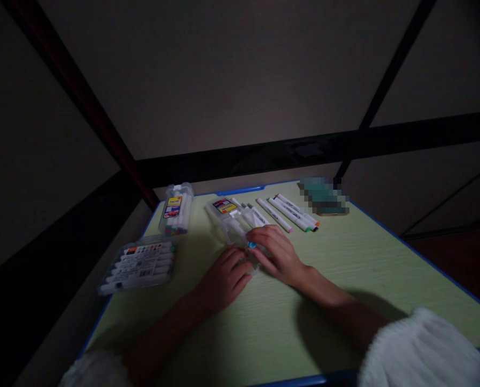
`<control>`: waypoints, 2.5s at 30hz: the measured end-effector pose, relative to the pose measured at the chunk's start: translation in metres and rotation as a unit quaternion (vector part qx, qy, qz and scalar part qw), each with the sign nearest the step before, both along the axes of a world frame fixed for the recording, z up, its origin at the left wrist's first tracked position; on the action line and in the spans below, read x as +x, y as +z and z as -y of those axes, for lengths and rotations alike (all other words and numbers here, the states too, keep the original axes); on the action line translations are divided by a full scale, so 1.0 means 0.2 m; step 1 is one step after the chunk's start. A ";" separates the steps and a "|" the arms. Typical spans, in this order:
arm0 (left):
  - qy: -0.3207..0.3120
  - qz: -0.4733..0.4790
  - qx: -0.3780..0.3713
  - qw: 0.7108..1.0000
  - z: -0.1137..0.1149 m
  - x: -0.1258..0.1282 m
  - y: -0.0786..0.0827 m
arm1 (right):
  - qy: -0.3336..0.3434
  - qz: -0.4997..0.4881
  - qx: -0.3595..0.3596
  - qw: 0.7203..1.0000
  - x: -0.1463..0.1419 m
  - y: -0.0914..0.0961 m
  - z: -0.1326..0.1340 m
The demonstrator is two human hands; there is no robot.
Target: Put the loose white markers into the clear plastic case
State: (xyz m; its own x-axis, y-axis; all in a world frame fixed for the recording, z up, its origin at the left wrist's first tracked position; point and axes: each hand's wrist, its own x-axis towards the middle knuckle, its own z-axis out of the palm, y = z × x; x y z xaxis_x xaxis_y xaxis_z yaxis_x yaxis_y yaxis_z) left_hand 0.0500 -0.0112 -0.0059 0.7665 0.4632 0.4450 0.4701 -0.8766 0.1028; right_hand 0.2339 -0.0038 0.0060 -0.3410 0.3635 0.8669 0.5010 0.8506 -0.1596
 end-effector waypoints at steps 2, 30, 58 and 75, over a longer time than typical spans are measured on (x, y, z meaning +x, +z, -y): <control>-0.001 -0.001 0.000 1.000 0.00 0.00 -0.01 | 0.003 -0.001 -0.003 1.000 0.00 0.00 0.00; -0.007 0.001 -0.014 1.000 -0.01 0.00 -0.01 | -0.015 -0.029 0.008 0.999 0.00 -0.01 0.00; -0.014 -0.004 -0.007 1.000 -0.01 0.01 -0.01 | -0.011 0.027 -0.067 0.997 -0.01 -0.03 -0.02; -0.013 -0.008 -0.001 1.000 -0.01 0.01 -0.02 | 0.017 0.066 -0.118 0.991 -0.01 -0.04 -0.03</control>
